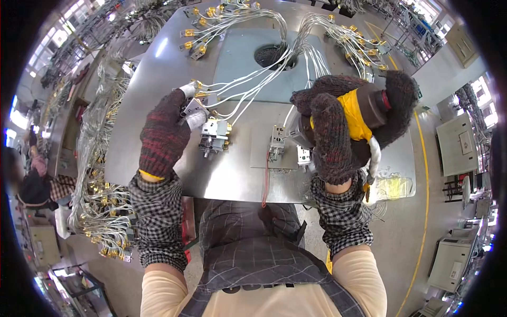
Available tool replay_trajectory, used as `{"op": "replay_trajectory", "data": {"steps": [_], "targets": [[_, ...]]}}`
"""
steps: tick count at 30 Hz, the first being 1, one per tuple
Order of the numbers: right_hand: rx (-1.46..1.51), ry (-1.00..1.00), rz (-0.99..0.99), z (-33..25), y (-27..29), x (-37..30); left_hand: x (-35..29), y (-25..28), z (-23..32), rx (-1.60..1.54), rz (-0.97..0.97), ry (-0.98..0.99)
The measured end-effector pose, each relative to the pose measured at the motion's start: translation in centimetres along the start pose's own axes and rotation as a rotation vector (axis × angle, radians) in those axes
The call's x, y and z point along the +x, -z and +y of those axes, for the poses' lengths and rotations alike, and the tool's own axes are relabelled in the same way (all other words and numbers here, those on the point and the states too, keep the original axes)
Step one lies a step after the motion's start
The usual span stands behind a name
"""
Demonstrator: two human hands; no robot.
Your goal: Assembling a wire harness by inserting and securing wires into connectors on a circular assembly jig.
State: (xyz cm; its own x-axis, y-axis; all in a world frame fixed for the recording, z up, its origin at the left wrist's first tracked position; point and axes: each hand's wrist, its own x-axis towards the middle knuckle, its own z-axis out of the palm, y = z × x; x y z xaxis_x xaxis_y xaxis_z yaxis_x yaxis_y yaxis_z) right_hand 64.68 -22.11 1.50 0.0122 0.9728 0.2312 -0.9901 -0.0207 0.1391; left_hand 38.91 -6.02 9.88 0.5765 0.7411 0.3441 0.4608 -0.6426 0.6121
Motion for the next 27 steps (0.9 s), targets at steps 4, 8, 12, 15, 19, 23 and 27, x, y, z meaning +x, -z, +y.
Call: {"op": "replay_trajectory", "data": {"steps": [4, 8, 12, 15, 19, 23, 27], "targets": [[-0.128, 0.145, -0.045, 0.2, -1.2, -0.5, -0.2, 0.4, 3.6, -0.561, 0.08, -0.158], [0.145, 0.001, 0.016, 1.1, -2.6, -0.6, -0.5, -2.0, 3.5, -0.703, -0.107, -0.041], [-0.091, 0.097, 0.002, 0.1, -0.9, -0.9, -1.4, -3.4, 3.2, -1.003, -0.367, 0.119], [-0.354, 0.244, -0.047, 0.9, -2.2, -0.4, -1.5, -3.8, 3.8, -0.88, -0.507, 0.076], [-1.317, 0.904, -0.104, 4.6, -7.7, 1.4, -1.7, -4.2, 4.0, -0.547, -0.435, -0.129], [-1.633, 1.152, -0.191, 5.6, -9.9, 2.4, -1.8, -4.8, 3.5, -0.605, -0.457, 0.006], [-1.745, 1.205, -0.207, 6.0, -10.8, 2.5, -2.2, -5.0, 3.5, -0.544, -0.47, 0.058]]}}
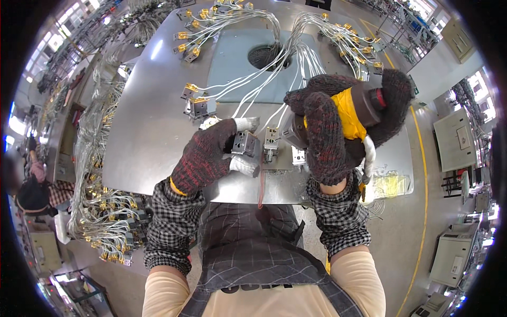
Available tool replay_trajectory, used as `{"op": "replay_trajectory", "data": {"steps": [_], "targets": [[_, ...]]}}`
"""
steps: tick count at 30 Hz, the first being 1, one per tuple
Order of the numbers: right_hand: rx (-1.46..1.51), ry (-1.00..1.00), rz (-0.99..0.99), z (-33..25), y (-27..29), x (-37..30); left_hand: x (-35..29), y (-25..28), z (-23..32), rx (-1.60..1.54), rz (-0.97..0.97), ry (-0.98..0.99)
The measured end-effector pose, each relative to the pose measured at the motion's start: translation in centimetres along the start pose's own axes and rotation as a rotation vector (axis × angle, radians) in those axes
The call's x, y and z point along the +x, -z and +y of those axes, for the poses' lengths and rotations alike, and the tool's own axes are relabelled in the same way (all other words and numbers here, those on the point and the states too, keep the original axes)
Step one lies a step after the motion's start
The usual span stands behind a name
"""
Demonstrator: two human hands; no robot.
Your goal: Assembling a wire harness by inserting and securing wires into connectors on a circular assembly jig.
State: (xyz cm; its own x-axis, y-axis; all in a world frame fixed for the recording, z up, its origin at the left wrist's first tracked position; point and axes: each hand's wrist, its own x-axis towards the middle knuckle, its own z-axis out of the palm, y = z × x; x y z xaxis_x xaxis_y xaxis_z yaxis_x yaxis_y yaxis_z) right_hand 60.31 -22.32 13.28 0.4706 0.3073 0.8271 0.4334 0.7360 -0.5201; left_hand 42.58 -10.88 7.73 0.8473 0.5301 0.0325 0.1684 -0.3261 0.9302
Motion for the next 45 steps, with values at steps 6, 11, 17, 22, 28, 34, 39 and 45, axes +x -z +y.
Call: {"op": "replay_trajectory", "data": {"steps": [6, 11, 17, 22, 28, 34, 39, 45], "targets": [[-0.037, 0.032, 0.061, 0.1, 0.4, 0.7, 0.9, -3.0, 2.6, 0.502, 0.134, -0.276], [-0.034, -0.048, 0.201, -0.7, 0.8, 2.0, 1.8, -3.3, 1.7, 0.252, 0.137, -0.14], [0.117, 0.008, 0.13, 0.3, 0.7, 0.9, 2.7, -2.2, 3.5, 0.58, -0.017, -0.028], [0.491, 0.038, 0.171, 1.5, 1.1, 0.2, 2.4, -2.7, 4.1, 0.501, -0.039, -0.062], [0.195, -0.027, -0.015, -0.5, 0.0, 0.4, 2.9, -2.7, 4.4, 0.593, -0.101, 0.037], [-0.027, -0.005, -0.039, -0.9, 0.0, 0.1, 0.9, -0.8, 3.7, 0.93, 0.243, -0.414], [0.023, -0.028, 0.004, -0.6, -0.9, 0.1, 0.9, 1.8, 1.4, 1.183, 0.125, -0.301], [0.109, -0.258, -0.049, -1.0, -0.3, -0.3, 0.1, 1.3, 1.4, 0.254, 0.141, -0.251]]}}
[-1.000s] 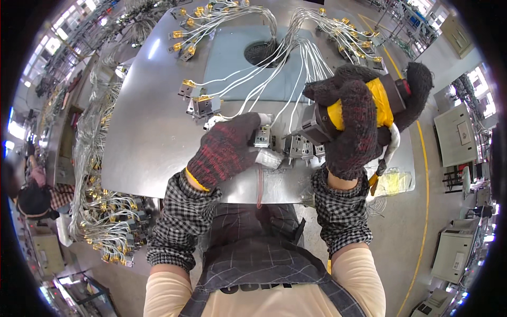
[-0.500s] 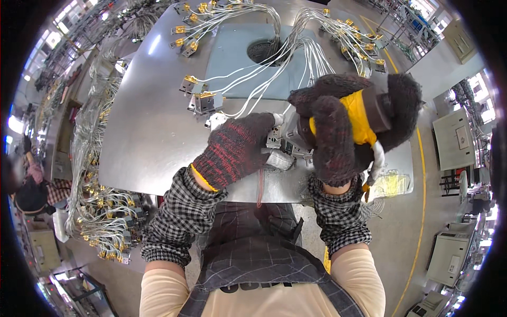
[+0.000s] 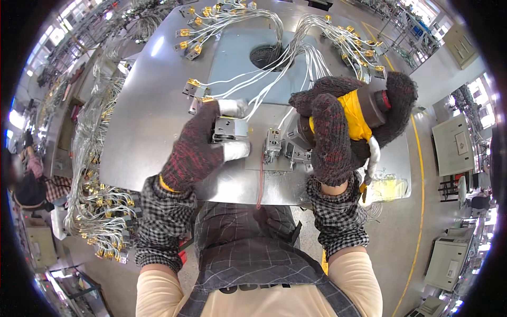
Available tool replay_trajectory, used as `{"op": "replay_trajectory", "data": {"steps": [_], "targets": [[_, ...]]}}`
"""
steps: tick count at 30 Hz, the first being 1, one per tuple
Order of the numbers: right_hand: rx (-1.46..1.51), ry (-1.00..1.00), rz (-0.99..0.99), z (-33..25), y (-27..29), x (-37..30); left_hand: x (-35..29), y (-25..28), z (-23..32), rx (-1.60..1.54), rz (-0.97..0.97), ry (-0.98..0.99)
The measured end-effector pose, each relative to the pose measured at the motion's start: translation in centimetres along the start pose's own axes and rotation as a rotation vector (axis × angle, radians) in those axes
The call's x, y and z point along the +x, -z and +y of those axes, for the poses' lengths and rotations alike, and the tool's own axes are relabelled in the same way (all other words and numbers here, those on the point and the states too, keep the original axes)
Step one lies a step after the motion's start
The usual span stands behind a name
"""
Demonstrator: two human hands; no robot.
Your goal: Assembling a wire harness by inserting and securing wires into connectors on a circular assembly jig.
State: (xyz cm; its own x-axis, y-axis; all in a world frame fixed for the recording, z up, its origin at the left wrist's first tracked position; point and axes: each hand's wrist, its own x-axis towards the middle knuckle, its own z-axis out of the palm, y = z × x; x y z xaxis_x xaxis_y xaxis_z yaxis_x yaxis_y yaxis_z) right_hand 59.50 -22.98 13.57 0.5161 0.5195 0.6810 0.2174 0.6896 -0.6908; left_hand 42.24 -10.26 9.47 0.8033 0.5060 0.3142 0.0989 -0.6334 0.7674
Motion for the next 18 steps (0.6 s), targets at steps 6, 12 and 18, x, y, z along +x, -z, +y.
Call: {"op": "replay_trajectory", "data": {"steps": [6, 12, 18], "targets": [[0.116, 0.049, 0.195, -2.0, -2.1, 1.4, -1.7, -3.5, -0.3, -0.098, 0.163, -0.073], [-0.004, 0.311, 0.01, -1.4, 1.7, 2.4, 1.9, -4.7, 2.4, 0.111, -0.036, -0.079], [0.254, 0.208, 0.224, -1.5, -1.4, 1.3, 2.5, -3.9, 2.5, 0.138, -0.179, 0.119]]}}
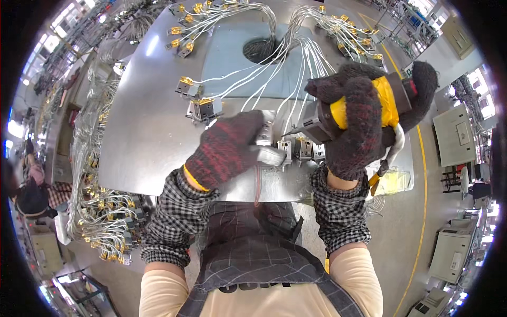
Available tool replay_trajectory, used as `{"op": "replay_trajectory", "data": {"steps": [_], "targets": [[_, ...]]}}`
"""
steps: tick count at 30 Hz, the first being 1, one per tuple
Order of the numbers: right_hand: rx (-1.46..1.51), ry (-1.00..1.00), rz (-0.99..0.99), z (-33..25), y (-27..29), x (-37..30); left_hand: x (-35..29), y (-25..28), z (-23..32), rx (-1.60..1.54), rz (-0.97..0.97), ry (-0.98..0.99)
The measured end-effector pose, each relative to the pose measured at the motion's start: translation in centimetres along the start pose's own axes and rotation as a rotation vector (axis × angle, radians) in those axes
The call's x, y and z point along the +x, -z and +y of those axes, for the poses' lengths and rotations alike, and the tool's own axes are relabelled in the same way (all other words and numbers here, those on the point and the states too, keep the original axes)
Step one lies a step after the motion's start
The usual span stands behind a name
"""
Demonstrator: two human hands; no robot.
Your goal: Assembling a wire harness by inserting and securing wires into connectors on a circular assembly jig.
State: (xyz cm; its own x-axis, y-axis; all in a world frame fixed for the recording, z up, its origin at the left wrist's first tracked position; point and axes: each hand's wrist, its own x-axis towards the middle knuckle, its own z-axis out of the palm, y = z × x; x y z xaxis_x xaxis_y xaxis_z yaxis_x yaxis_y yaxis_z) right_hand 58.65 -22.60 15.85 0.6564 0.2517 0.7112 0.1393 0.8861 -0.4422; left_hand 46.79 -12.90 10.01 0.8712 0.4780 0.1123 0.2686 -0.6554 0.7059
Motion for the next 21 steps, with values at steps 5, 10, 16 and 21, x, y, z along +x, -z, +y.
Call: {"op": "replay_trajectory", "data": {"steps": [5, 10, 16, 21], "targets": [[-0.071, -0.025, -0.063, 0.8, 0.9, -0.2, 0.4, -0.3, 0.0, 0.238, -0.044, -0.08], [-0.37, 0.071, -0.195, 2.2, 2.9, -1.1, 0.0, 0.2, 0.1, 0.183, -0.102, -0.014], [-0.678, 0.142, -0.381, 1.3, 3.0, -0.6, -3.0, 2.7, -0.3, 0.387, -0.107, 0.138], [-0.478, 0.074, -0.239, 1.6, 2.1, -0.7, -3.6, 2.4, -3.3, 0.701, -0.067, 0.133]]}}
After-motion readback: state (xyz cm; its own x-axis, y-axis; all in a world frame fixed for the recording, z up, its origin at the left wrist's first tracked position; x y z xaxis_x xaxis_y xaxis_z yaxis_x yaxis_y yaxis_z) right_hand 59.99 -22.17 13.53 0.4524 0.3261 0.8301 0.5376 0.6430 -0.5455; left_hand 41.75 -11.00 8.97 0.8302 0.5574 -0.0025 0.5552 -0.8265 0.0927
